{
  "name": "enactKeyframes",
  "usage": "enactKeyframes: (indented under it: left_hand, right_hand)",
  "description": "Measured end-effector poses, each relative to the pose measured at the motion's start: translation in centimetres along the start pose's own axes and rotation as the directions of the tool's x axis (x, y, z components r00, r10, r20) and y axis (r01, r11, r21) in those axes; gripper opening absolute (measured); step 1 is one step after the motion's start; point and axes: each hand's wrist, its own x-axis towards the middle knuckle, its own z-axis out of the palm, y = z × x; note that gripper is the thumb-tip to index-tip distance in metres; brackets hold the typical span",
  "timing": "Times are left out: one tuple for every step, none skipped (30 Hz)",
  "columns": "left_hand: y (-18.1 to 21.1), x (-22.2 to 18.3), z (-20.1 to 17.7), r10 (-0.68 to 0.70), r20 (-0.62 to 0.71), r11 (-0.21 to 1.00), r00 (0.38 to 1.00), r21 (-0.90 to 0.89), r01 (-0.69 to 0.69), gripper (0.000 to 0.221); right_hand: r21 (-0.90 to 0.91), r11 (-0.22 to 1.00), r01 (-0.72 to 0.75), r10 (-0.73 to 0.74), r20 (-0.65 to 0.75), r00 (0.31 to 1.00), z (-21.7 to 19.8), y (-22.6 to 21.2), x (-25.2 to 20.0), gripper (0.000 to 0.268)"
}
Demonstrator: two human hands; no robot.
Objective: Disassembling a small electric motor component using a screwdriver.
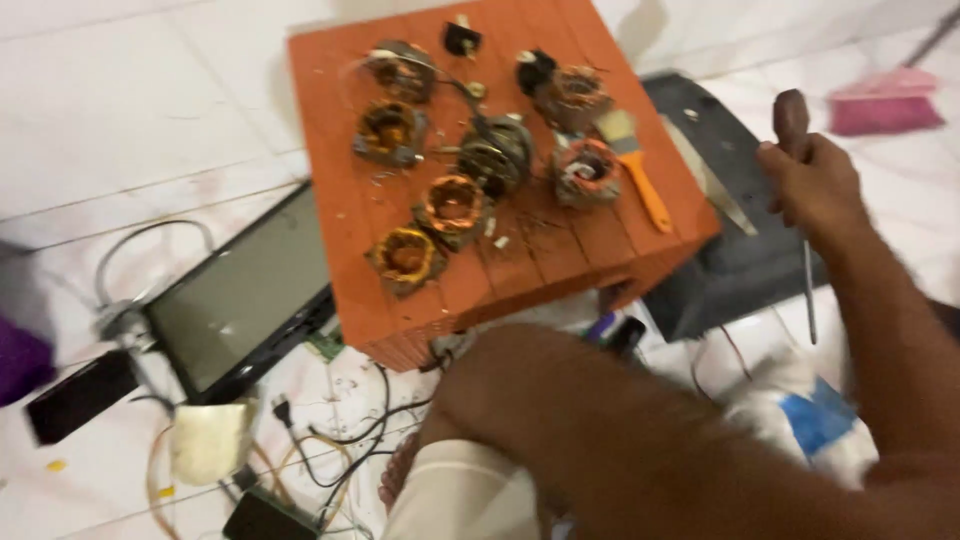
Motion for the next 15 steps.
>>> enactKeyframes:
  left_hand:
    - [-0.8,0.9,0.4,-0.017,0.008,1.0,1.0,-0.025,0.017,0.028]
    - [-6.4,0.3,-1.1,-0.034,-0.006,0.999,0.999,-0.034,0.033,0.029]
    - [-10.1,-0.9,1.0,-0.05,-0.02,0.998,0.999,-0.044,0.05,0.031]
    - [-11.6,-0.5,9.1,-0.081,-0.032,0.995,0.996,-0.052,0.08,0.033]
    - [-9.9,-0.5,10.1,-0.112,-0.044,0.992,0.993,-0.061,0.11,0.035]
    - [-9.3,-0.1,10.2,-0.147,-0.057,0.987,0.988,-0.071,0.143,0.037]
    - [-9.5,0.2,9.1,-0.181,-0.069,0.981,0.981,-0.081,0.175,0.038]
    - [-4.1,4.8,9.4,-0.214,-0.079,0.975,0.974,-0.086,0.207,0.04]
    - [2.3,10.5,11.0,-0.247,-0.089,0.967,0.965,-0.091,0.239,0.042]
    - [10.7,15.0,11.9,-0.285,-0.089,0.956,0.954,-0.097,0.276,0.044]
    - [16.2,24.0,17.2,-0.323,-0.088,0.944,0.942,-0.103,0.314,0.046]
    - [21.8,32.2,21.2,-0.348,-0.08,0.935,0.934,-0.101,0.34,0.048]
    - [28.4,38.3,24.5,-0.373,-0.072,0.925,0.925,-0.099,0.366,0.05]
    - [29.0,42.8,26.6,-0.393,-0.067,0.918,0.917,-0.095,0.386,0.052]
    - [29.6,47.1,28.6,-0.412,-0.062,0.909,0.909,-0.091,0.406,0.054]
  right_hand:
    - [0.044,0.998,0.033,-0.032,-0.01,0.999,-0.6,1.5,-0.4,0.035]
    - [0.039,0.998,0.045,-0.044,-0.026,0.999,-1.4,1.9,-1.0,0.035]
    - [0.021,1.0,0.023,-0.023,-0.031,0.999,-2.1,2.3,-1.7,0.033]
    - [0.001,1.0,0.001,-0.001,-0.023,1.0,-2.6,2.7,-2.4,0.031]
    - [-0.018,1.0,-0.022,0.022,-0.015,1.0,-3.1,3.1,-3.2,0.029]
    - [-0.039,0.998,-0.043,0.043,-0.005,0.999,-3.5,3.6,-4.0,0.028]
    - [-0.06,0.996,-0.065,0.065,0.005,0.998,-4.1,4.2,-4.7,0.026]
    - [-0.075,0.993,-0.086,0.088,0.015,0.996,-4.4,4.8,-5.6,0.025]
    - [-0.09,0.99,-0.108,0.111,0.024,0.994,-4.9,5.4,-6.5,0.024]
    - [-0.107,0.985,-0.138,0.143,0.039,0.989,-5.2,6.4,-7.7,0.023]
    - [-0.109,0.985,-0.135,0.141,0.048,0.989,-6.2,6.8,-7.3,0.023]
    - [-0.225,0.966,-0.13,0.131,-0.01,0.991,-7.1,7.3,-7.3,0.029]
    - [-0.337,0.933,-0.128,0.113,-0.065,0.991,-8.1,7.9,-7.2,0.037]
    - [-0.325,0.936,-0.133,0.117,-0.069,0.991,-10.7,9.1,-6.2,0.037]
    - [-0.308,0.949,-0.07,0.05,-0.074,0.996,-13.0,10.4,-5.4,0.035]
